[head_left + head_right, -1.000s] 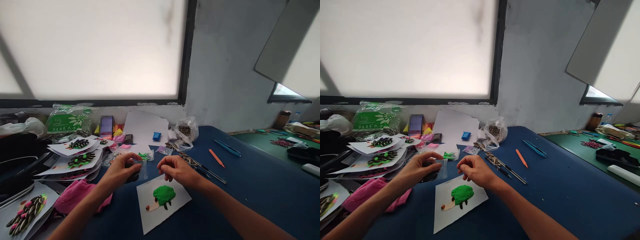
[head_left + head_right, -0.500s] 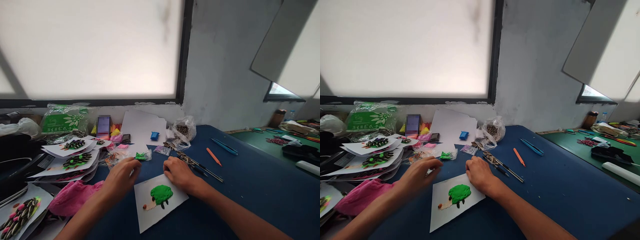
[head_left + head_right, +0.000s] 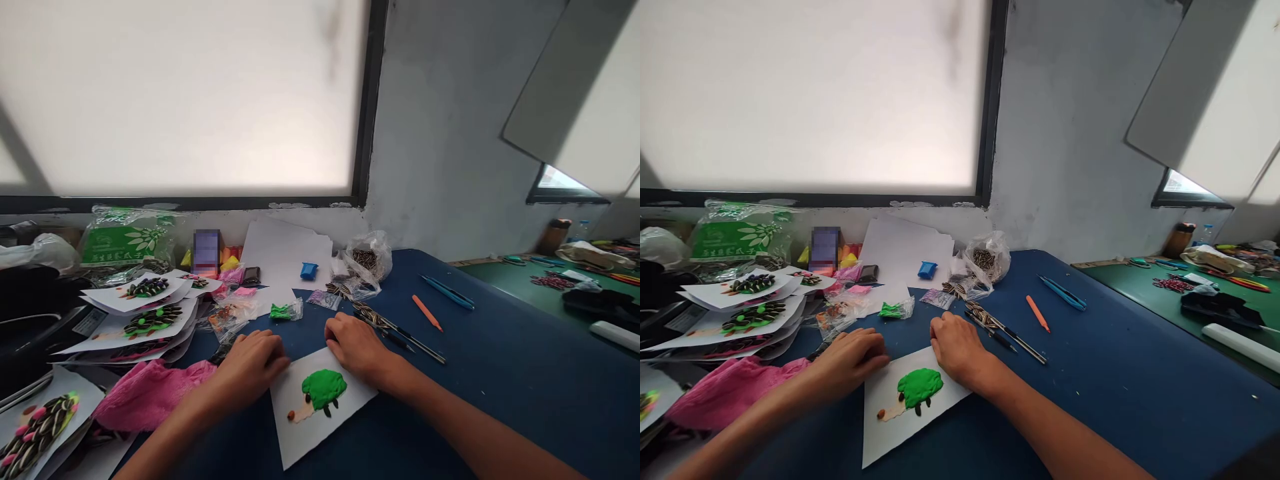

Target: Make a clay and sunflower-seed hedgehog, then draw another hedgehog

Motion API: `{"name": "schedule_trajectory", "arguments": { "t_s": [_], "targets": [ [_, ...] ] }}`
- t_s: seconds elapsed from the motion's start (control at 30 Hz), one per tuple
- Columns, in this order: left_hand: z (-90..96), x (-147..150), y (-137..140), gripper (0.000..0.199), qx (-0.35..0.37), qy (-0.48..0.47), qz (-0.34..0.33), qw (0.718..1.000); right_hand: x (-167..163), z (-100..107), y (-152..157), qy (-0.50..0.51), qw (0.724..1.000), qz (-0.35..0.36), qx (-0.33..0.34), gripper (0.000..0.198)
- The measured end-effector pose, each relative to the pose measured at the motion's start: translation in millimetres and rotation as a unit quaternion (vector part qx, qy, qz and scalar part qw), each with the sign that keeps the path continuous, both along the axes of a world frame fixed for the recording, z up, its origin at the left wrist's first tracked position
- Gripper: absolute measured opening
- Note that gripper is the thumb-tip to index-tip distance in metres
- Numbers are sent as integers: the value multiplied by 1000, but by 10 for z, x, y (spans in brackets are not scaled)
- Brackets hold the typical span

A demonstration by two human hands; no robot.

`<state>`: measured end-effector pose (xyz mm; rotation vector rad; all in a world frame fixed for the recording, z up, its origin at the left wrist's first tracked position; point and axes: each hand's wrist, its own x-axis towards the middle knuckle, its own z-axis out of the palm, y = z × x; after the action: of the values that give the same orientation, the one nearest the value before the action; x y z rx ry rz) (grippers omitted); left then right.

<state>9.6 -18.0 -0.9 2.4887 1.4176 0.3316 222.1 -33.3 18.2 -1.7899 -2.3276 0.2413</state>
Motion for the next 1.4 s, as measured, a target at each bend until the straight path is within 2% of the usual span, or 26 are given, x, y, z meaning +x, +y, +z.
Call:
{"name": "schedule_trajectory", "arguments": {
  "t_s": [0.1,0.23,0.43,0.63,0.73,0.8,0.87,1.0,1.07,1.13,1.23,1.4],
  "targets": [
    [14,-5,-16,12,-15,1,-20,1000,3,-4,-7,0,1000,1,-2,11],
    [-9,13,-11,14,-17,-6,-20,1000,19,-5,-17,7,1000,6,0,12],
    [-34,8,37,15,41,2,-5,999,13,-24,-44,38,999,29,25,15],
    [-25,-7,83,15,30,2,1,1000,28,-115,-161,162,973,122,108,15],
    [-41,7,76,18,60,-38,-9,997,89,-159,-279,197,956,166,138,16],
    [-40,29,48,26,75,-79,-37,993,136,-189,-374,198,949,192,156,25],
    [-17,57,-2,32,54,-125,-72,988,175,-224,-465,183,946,209,170,32],
    [94,98,-136,36,-54,-164,-98,980,203,-291,-582,143,943,234,189,39],
    [151,111,-190,56,-91,-136,-107,981,201,-312,-600,132,943,234,199,38],
    [183,125,-221,67,-99,-100,-124,982,196,-321,-602,123,941,233,211,37],
    [180,148,-232,64,-104,-68,-134,983,188,-313,-598,108,941,236,218,34],
    [155,166,-228,63,-117,-67,-135,982,172,-285,-603,78,941,243,221,31]
  ]
}}
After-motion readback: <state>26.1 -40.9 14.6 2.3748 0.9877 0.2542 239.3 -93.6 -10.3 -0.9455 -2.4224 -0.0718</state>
